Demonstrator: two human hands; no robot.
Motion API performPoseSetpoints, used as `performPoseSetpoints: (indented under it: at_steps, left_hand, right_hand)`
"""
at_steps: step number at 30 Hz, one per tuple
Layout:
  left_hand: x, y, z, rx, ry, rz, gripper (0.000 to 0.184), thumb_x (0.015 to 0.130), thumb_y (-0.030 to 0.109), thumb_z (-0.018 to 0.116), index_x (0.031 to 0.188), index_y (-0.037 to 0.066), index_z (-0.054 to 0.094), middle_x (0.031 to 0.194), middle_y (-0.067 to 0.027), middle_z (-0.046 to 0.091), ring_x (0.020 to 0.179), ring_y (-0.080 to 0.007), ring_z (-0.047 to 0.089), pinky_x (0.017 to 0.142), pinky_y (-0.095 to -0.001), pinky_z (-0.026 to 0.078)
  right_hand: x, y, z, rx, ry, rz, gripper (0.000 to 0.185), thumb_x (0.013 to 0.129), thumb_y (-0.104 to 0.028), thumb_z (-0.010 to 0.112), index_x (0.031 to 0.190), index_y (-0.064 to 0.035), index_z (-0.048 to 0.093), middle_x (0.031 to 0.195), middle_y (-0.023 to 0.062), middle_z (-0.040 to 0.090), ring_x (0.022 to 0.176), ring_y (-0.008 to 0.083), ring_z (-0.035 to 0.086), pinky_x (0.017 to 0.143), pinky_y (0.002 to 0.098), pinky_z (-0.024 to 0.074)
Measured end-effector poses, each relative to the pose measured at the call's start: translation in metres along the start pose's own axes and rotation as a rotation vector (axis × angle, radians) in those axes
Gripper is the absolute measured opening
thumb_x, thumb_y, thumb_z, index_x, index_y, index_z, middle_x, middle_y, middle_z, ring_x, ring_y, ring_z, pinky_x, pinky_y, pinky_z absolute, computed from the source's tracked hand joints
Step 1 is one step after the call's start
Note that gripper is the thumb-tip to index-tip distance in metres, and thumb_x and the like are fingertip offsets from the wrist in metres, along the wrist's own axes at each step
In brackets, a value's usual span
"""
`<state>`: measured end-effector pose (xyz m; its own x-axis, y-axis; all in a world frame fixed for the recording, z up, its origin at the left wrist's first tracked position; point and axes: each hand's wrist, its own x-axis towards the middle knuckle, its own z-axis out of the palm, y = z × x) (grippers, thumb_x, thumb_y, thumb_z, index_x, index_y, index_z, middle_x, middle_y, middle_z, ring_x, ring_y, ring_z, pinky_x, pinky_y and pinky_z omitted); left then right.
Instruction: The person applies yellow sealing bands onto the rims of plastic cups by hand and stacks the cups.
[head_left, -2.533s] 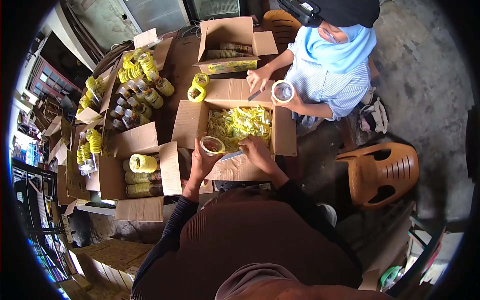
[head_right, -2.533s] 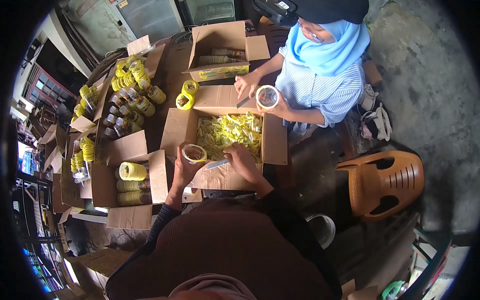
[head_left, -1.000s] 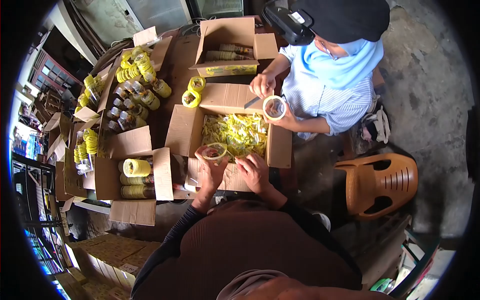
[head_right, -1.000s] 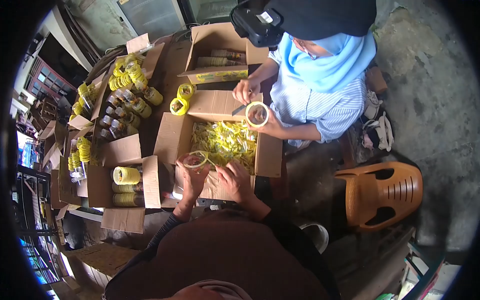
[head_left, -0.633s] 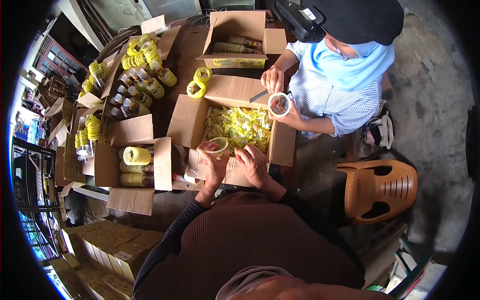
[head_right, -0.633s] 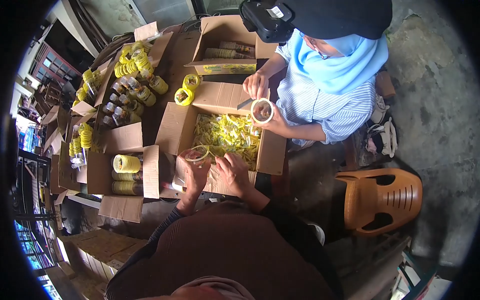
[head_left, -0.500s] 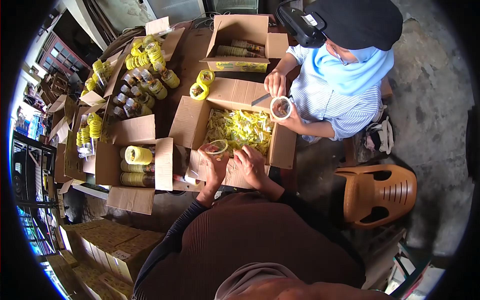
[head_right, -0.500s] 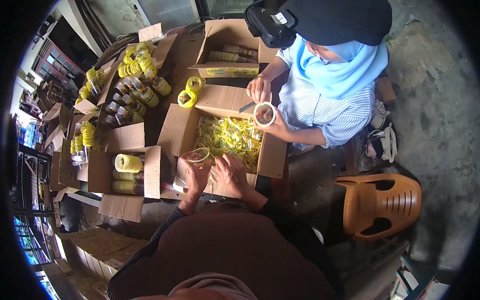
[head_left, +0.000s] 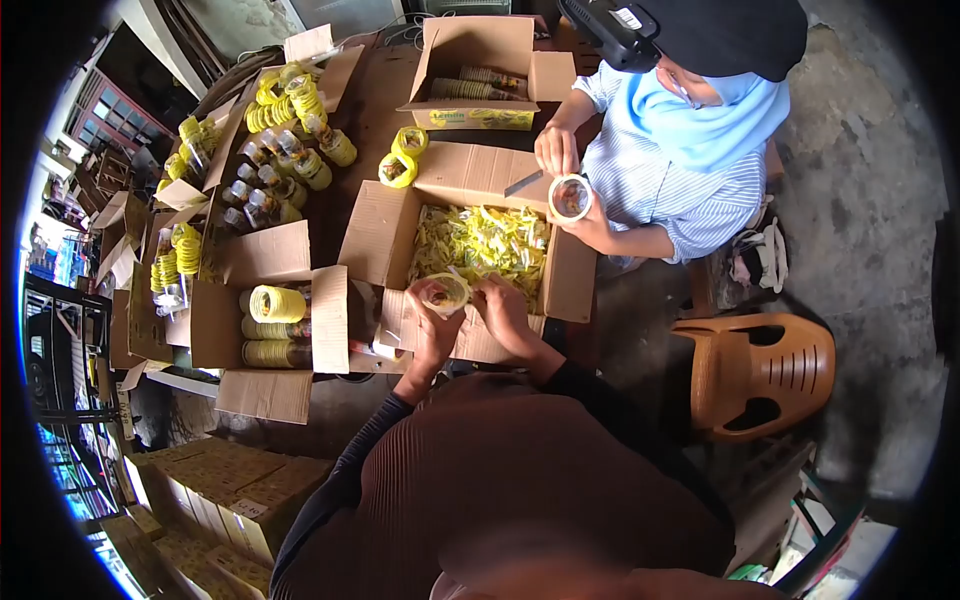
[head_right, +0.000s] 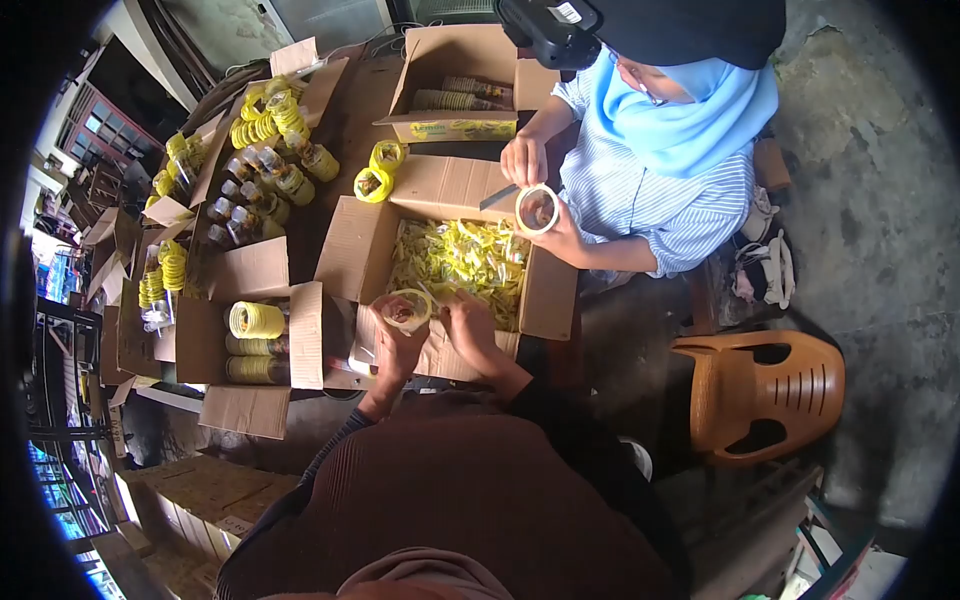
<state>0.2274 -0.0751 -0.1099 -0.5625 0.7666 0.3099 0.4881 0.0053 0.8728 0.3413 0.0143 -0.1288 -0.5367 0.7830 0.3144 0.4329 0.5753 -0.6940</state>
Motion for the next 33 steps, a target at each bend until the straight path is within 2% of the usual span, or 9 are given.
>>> performPoseSetpoints:
  at_steps: [7, 9, 13, 14, 18, 21, 22, 25, 33]
  left_hand:
    - [0.017, 0.006, -0.032, -0.206, -0.124, -0.055, 0.066, 0.074, 0.004, 0.079, 0.123, 0.003, 0.035, 0.111, -0.0140, 0.056, 0.106, -0.0219, 0.057, 0.092, -0.0341, 0.048]
    - [0.018, 0.001, -0.034, -0.418, -0.180, -0.152, 0.073, 0.073, 0.009, 0.082, 0.127, 0.003, 0.034, 0.112, -0.0132, 0.055, 0.107, -0.0222, 0.056, 0.092, -0.0350, 0.050]
    - [0.020, 0.004, -0.044, -0.372, -0.154, -0.190, 0.077, 0.071, 0.014, 0.084, 0.131, 0.002, 0.036, 0.131, -0.0142, 0.043, 0.114, -0.0247, 0.055, 0.092, -0.0372, 0.052]
    - [0.021, 0.004, -0.046, -0.192, -0.164, -0.089, 0.064, 0.075, 0.016, 0.081, 0.127, 0.002, 0.044, 0.133, -0.0142, 0.039, 0.116, -0.0250, 0.053, 0.091, -0.0372, 0.053]
    - [0.028, 0.009, -0.052, -0.093, -0.214, 0.025, 0.028, 0.084, 0.016, 0.072, 0.106, 0.003, 0.062, 0.125, -0.0145, 0.044, 0.116, -0.0257, 0.051, 0.090, -0.0383, 0.054]
    - [0.029, 0.002, -0.047, -0.268, -0.234, -0.092, 0.023, 0.084, 0.018, 0.072, 0.099, 0.002, 0.065, 0.123, -0.0158, 0.048, 0.114, -0.0271, 0.052, 0.089, -0.0386, 0.052]
    - [0.030, 0.002, -0.049, -0.034, -0.218, 0.068, 0.018, 0.082, 0.015, 0.073, 0.094, 0.004, 0.067, 0.119, -0.0130, 0.052, 0.113, -0.0290, 0.051, 0.091, -0.0411, 0.047]
    - [0.031, 0.010, -0.052, 0.195, -0.169, 0.181, 0.015, 0.078, 0.013, 0.075, 0.090, 0.008, 0.069, 0.117, -0.0084, 0.054, 0.113, -0.0292, 0.048, 0.095, -0.0424, 0.042]
    - [0.034, 0.014, -0.050, 0.332, -0.039, 0.362, 0.017, 0.068, 0.012, 0.080, 0.083, 0.012, 0.071, 0.101, -0.0040, 0.056, 0.104, -0.0284, 0.046, 0.089, -0.0422, 0.039]
  right_hand:
    - [-0.029, 0.016, 0.004, 0.003, -0.239, 0.055, 0.010, 0.086, -0.014, 0.064, 0.086, -0.0045, 0.063, 0.085, 0.0141, 0.060, 0.078, 0.0345, 0.061, 0.067, 0.0431, 0.0473]
    - [-0.033, 0.016, 0.005, 0.030, -0.227, 0.088, 0.009, 0.086, -0.013, 0.064, 0.088, -0.0042, 0.062, 0.085, 0.0140, 0.060, 0.078, 0.0346, 0.061, 0.067, 0.0426, 0.0474]
    - [-0.028, 0.019, 0.004, 0.132, -0.127, 0.146, 0.011, 0.085, -0.008, 0.065, 0.093, -0.0026, 0.059, 0.088, 0.0148, 0.060, 0.078, 0.0335, 0.061, 0.067, 0.0409, 0.0479]
    - [-0.027, 0.019, 0.004, 0.131, -0.119, 0.144, 0.011, 0.085, -0.008, 0.065, 0.093, -0.0026, 0.059, 0.088, 0.0148, 0.060, 0.078, 0.0335, 0.061, 0.067, 0.0409, 0.0479]
    - [-0.018, 0.002, -0.007, 0.119, 0.092, 0.060, 0.011, 0.085, -0.003, 0.062, 0.095, -0.0023, 0.058, 0.088, 0.0160, 0.058, 0.079, 0.0340, 0.059, 0.067, 0.0422, 0.0461]
    - [-0.013, -0.016, -0.018, 0.175, 0.156, 0.089, 0.012, 0.085, 0.000, 0.059, 0.097, -0.0029, 0.058, 0.087, 0.0160, 0.057, 0.078, 0.0350, 0.057, 0.066, 0.0424, 0.0448]
    - [-0.012, -0.022, -0.020, 0.195, 0.164, 0.116, 0.015, 0.085, 0.002, 0.059, 0.099, -0.0025, 0.058, 0.087, 0.0157, 0.056, 0.077, 0.0340, 0.057, 0.065, 0.0409, 0.0447]
    - [-0.013, -0.044, -0.031, 0.229, 0.230, 0.120, 0.019, 0.083, 0.004, 0.061, 0.101, -0.0025, 0.059, 0.083, 0.0141, 0.056, 0.073, 0.0307, 0.056, 0.063, 0.0379, 0.0450]
    - [-0.016, -0.058, -0.033, 0.023, 0.350, -0.180, 0.026, 0.073, 0.002, 0.070, 0.096, -0.0064, 0.063, 0.076, 0.0075, 0.054, 0.068, 0.0259, 0.055, 0.060, 0.0372, 0.0459]
